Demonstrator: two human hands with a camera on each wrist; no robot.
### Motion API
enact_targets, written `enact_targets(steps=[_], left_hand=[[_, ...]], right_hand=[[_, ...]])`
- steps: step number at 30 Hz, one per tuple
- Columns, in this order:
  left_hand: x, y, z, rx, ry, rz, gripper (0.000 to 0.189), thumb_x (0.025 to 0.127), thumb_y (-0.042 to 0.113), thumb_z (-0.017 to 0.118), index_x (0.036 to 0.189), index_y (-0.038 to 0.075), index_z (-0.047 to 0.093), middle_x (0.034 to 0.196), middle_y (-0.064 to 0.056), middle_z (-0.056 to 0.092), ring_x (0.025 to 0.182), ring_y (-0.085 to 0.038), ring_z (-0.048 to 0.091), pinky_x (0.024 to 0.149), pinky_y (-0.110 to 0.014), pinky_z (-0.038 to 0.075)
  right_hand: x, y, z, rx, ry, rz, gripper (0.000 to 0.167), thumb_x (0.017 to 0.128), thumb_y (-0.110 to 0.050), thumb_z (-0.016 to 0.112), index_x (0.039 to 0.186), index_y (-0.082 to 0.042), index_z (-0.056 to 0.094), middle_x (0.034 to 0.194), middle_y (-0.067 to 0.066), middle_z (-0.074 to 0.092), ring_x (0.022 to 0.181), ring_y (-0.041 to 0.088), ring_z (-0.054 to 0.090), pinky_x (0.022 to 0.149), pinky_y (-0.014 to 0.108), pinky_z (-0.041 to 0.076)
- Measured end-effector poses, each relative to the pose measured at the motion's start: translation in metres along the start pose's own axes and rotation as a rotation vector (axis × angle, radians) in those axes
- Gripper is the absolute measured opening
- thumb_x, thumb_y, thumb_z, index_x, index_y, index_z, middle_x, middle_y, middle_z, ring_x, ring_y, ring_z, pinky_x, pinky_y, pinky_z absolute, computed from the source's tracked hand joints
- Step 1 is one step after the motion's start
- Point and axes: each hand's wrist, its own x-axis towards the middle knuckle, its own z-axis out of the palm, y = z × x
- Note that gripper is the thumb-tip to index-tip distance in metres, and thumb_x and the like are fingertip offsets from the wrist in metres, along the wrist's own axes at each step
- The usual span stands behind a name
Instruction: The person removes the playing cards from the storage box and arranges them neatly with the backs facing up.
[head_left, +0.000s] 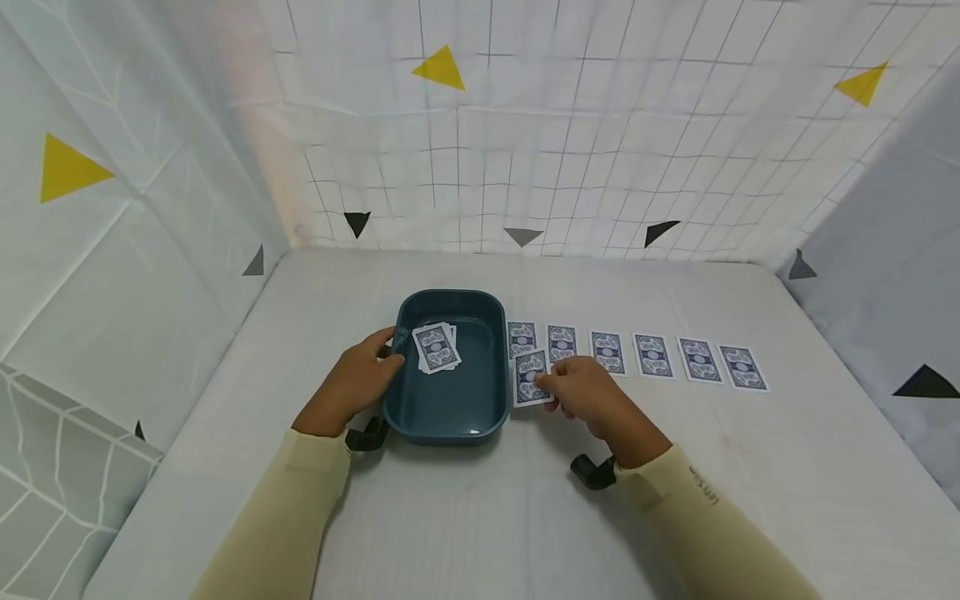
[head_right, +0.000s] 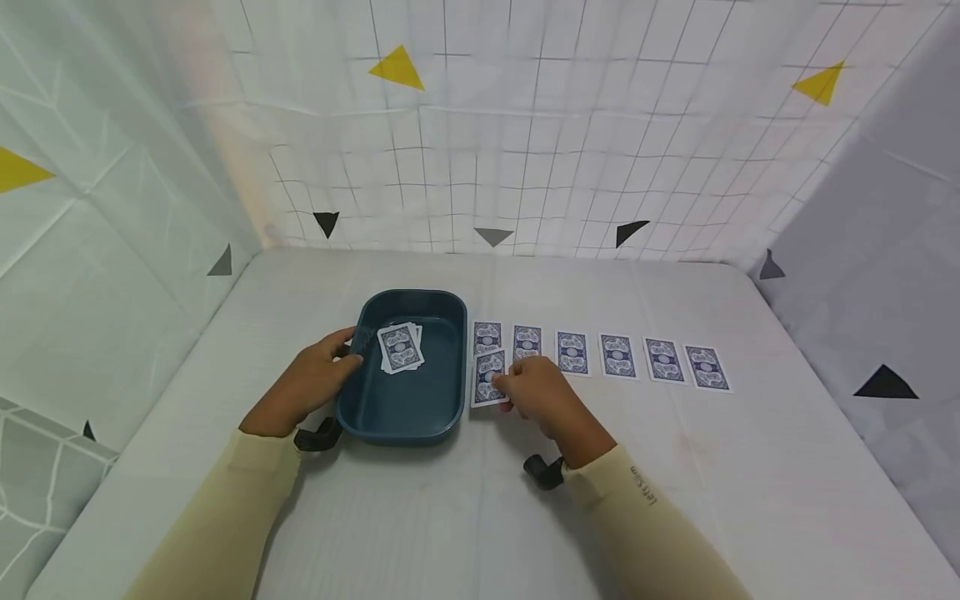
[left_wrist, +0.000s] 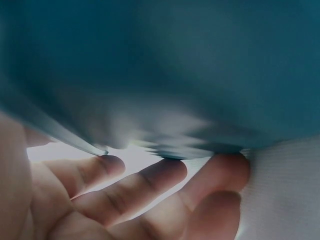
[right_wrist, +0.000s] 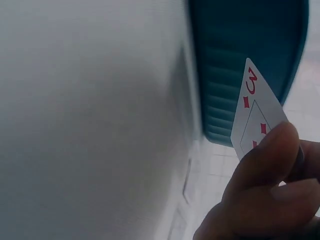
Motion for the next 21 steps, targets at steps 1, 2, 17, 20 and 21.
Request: enact_targets(steps=[1, 2, 17, 20, 21], left_hand=[[0.0, 0.0, 0.0, 0.001, -0.001, -0.001, 0.066, 0.107, 0.034, 0.045, 0.17, 0.02, 0.031, 0.154, -0.017, 0.055, 0.136, -0.04, 0.055, 0.111, -0.062, 0.045], [0.0, 0.0, 0.0, 0.0, -0.001, -0.001, 0.066, 0.107, 0.034, 0.045, 0.17, 0.02, 0.031, 0.153, -0.017, 0.055, 0.136, -0.04, 0.055, 0.111, -0.062, 0.045], [-0.001, 0.001, 0.0, 0.005, -0.002, 0.002, 0.065, 0.108, 0.032, 0.045, 0.17, 0.019, 0.031, 0.152, -0.018, 0.056, 0.134, -0.04, 0.055, 0.111, -0.062, 0.045], [-0.001, 0.001, 0.0, 0.006, -0.002, 0.0, 0.065, 0.108, 0.032, 0.045, 0.17, 0.019, 0.031, 0.153, -0.018, 0.055, 0.135, -0.04, 0.054, 0.112, -0.062, 0.044], [-0.002, 0.001, 0.0, 0.005, -0.004, 0.0, 0.065, 0.108, 0.032, 0.045, 0.171, 0.019, 0.031, 0.153, -0.018, 0.055, 0.136, -0.04, 0.054, 0.112, -0.063, 0.044]], right_hand=[[0.0, 0.001, 0.002, -0.006, 0.001, 0.003, 0.029, 0.104, -0.03, 0.066, 0.088, -0.007, 0.071, 0.083, 0.012, 0.074, 0.067, 0.021, 0.055, 0.061, 0.032, 0.04], [0.001, 0.002, 0.004, -0.008, 0.003, 0.006, 0.028, 0.104, -0.029, 0.066, 0.088, -0.007, 0.072, 0.082, 0.011, 0.074, 0.068, 0.022, 0.055, 0.061, 0.032, 0.041], [0.006, 0.008, 0.018, -0.143, 0.029, 0.009, 0.027, 0.101, -0.027, 0.066, 0.087, -0.007, 0.077, 0.078, 0.009, 0.069, 0.07, 0.024, 0.058, 0.058, 0.032, 0.044], [0.005, 0.008, 0.018, -0.169, 0.024, 0.015, 0.027, 0.1, -0.027, 0.066, 0.086, -0.007, 0.079, 0.077, 0.009, 0.07, 0.07, 0.024, 0.058, 0.058, 0.032, 0.043], [0.005, 0.008, 0.018, -0.176, 0.022, 0.018, 0.028, 0.1, -0.028, 0.067, 0.086, -0.007, 0.079, 0.076, 0.009, 0.07, 0.07, 0.024, 0.058, 0.058, 0.033, 0.042]])
